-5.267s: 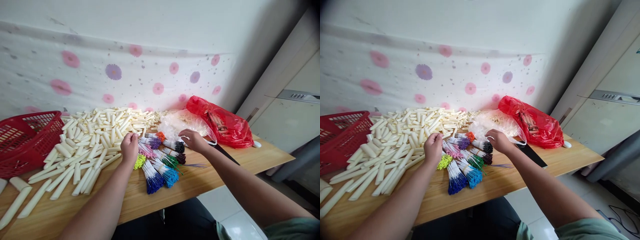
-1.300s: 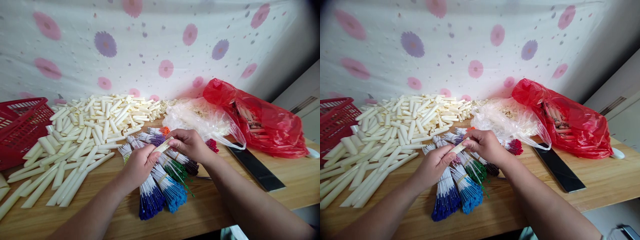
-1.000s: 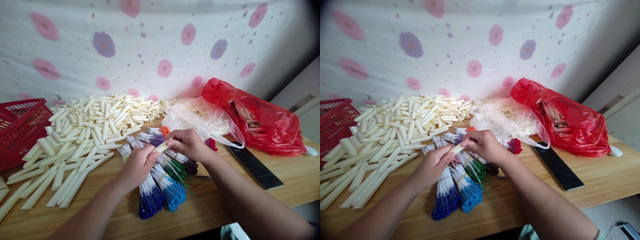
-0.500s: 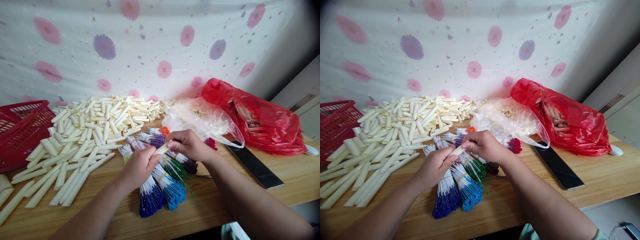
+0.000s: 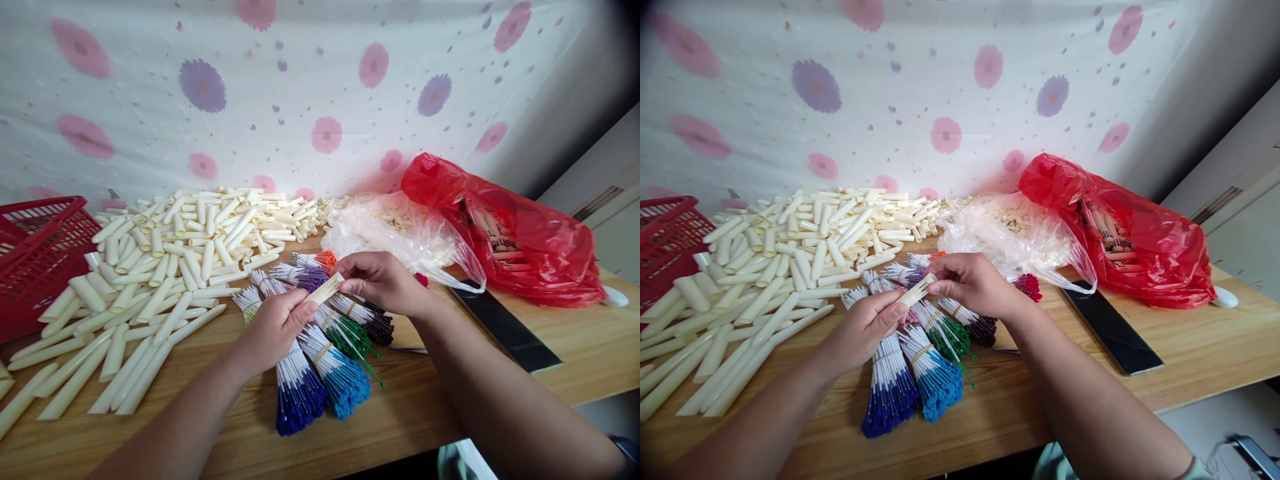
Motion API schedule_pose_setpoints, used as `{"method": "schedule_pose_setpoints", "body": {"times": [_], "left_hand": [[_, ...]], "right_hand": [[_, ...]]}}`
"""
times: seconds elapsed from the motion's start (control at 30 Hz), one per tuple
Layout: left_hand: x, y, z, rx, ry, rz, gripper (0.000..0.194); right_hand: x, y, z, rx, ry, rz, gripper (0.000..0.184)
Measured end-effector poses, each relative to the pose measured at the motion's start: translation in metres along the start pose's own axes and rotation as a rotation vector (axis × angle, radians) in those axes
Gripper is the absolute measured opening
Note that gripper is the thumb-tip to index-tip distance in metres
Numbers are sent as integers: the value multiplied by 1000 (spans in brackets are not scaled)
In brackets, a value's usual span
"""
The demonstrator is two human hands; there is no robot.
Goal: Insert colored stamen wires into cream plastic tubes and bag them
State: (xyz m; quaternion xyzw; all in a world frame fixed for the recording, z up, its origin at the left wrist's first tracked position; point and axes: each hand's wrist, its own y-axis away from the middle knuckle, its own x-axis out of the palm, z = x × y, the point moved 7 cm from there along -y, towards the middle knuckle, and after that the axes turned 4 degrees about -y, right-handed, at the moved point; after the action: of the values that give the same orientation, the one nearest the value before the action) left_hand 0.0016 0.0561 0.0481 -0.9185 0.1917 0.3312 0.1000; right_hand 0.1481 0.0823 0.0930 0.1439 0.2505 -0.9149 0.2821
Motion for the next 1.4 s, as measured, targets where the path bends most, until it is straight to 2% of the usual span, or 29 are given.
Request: {"method": "schedule_pose_setpoints", "body": {"times": [0.2, 0.27, 0.33, 0.47, 0.53, 0.57, 0.63, 0.7, 0.77, 0.8, 0.83, 0.87, 0.9, 1.0, 1.03, 1.07, 1.1, 1.2, 1.27, 1.33, 1.4], "left_hand": [[-4, 0, 1, 0, -258, -85, 34], [-4, 0, 2, -5, -251, -94, 34], [0, 1, 1, -1, -97, -27, 36], [24, 9, -7, -29, 408, 271, 42], [34, 14, -12, -45, 527, 361, 43], [37, 16, -14, -41, 521, 369, 43], [35, 15, -15, -6, 349, 283, 43], [24, 10, -11, 17, 1, 68, 39], [10, 8, -7, -10, -358, -145, 35], [5, 7, -6, -33, -480, -205, 33], [2, 6, -5, -43, -541, -223, 31], [2, 5, -5, -31, -534, -198, 31], [4, 4, -6, -1, -466, -137, 32], [16, 7, -14, 92, -129, 104, 38], [18, 8, -16, 98, -72, 136, 39], [18, 8, -16, 88, -85, 122, 39], [15, 7, -14, 66, -165, 67, 39], [4, 3, -5, -32, -551, -148, 34], [1, 2, -1, -57, -659, -185, 31], [4, 1, -3, 2, -550, -129, 32], [10, 3, -8, 81, -339, -14, 35]], "right_hand": [[7, 0, 0, -48, 335, -11, 25], [10, 0, 1, -81, 393, -11, 26], [13, 0, 5, -144, 431, -19, 29], [14, 10, 28, -438, 443, -125, 33], [15, 17, 39, -578, 452, -189, 32], [16, 19, 42, -606, 474, -219, 32], [18, 16, 39, -539, 553, -276, 32], [19, 6, 23, -296, 612, -291, 33], [20, -3, -2, 19, 594, -236, 36], [21, -4, -12, 140, 564, -223, 38], [20, -3, -17, 202, 533, -229, 41], [19, -2, -17, 191, 513, -247, 43], [18, -1, -11, 107, 508, -266, 44], [20, 8, 19, -309, 544, -272, 43], [21, 10, 24, -371, 566, -266, 42], [21, 9, 23, -351, 582, -275, 42], [19, 5, 16, -247, 589, -291, 42], [19, -6, -17, 176, 564, -268, 44], [21, -7, -26, 286, 545, -232, 47], [20, -5, -18, 174, 550, -240, 48], [19, 1, 2, -86, 572, -266, 47]]}}
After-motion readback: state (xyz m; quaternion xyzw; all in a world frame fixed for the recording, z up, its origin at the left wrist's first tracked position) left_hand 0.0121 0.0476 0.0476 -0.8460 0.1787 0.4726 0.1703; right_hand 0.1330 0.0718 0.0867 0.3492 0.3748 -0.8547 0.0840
